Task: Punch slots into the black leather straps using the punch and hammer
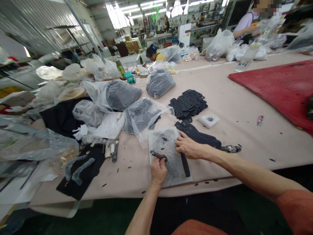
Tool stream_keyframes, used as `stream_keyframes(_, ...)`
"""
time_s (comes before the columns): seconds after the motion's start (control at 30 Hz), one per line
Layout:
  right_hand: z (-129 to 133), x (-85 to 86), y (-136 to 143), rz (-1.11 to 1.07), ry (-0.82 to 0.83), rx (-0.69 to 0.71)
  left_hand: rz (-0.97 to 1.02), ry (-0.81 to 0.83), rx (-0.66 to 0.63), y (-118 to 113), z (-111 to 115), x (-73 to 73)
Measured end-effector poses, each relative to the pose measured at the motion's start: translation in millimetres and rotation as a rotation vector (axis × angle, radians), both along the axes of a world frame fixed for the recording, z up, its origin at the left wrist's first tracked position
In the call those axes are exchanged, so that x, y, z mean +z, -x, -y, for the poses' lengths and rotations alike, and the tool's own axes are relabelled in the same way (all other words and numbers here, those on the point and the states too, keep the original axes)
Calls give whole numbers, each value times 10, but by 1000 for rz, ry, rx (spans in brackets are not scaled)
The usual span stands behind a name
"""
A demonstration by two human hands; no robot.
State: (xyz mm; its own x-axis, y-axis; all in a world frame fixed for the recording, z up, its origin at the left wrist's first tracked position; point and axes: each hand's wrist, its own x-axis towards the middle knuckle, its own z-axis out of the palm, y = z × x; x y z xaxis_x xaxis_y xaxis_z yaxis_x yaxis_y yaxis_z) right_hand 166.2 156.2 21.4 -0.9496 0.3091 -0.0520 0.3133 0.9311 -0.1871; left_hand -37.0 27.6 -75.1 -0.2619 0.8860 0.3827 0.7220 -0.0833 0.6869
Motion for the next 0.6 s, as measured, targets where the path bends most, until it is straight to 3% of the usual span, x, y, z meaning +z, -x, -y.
stream_keyframes(0.07, 226, -164, 85, -91, -1, 1, 7, 1, -8, 1, 1, 2)
stream_keyframes(0.13, 403, -301, 103, -205, 5, -115, 16, 8, -14, 4, 3, 4)
stream_keyframes(0.2, 533, -426, 39, -316, 31, -382, 32, 8, -11, 8, 4, 2)
stream_keyframes(0.27, 628, -549, -86, -408, 94, -739, 51, 8, -11, 16, 2, -5)
stream_keyframes(0.37, 730, -718, -289, -434, 280, -1147, 73, 6, -17, 35, -7, -22)
stream_keyframes(0.43, 778, -798, -353, -415, 435, -1249, 86, 11, -21, 51, -15, -27)
stream_keyframes(0.5, 808, -838, -325, -430, 545, -1256, 98, 28, -23, 65, -22, -22)
stream_keyframes(0.6, 828, -843, -158, -483, 559, -1229, 109, 52, -26, 81, -22, -2)
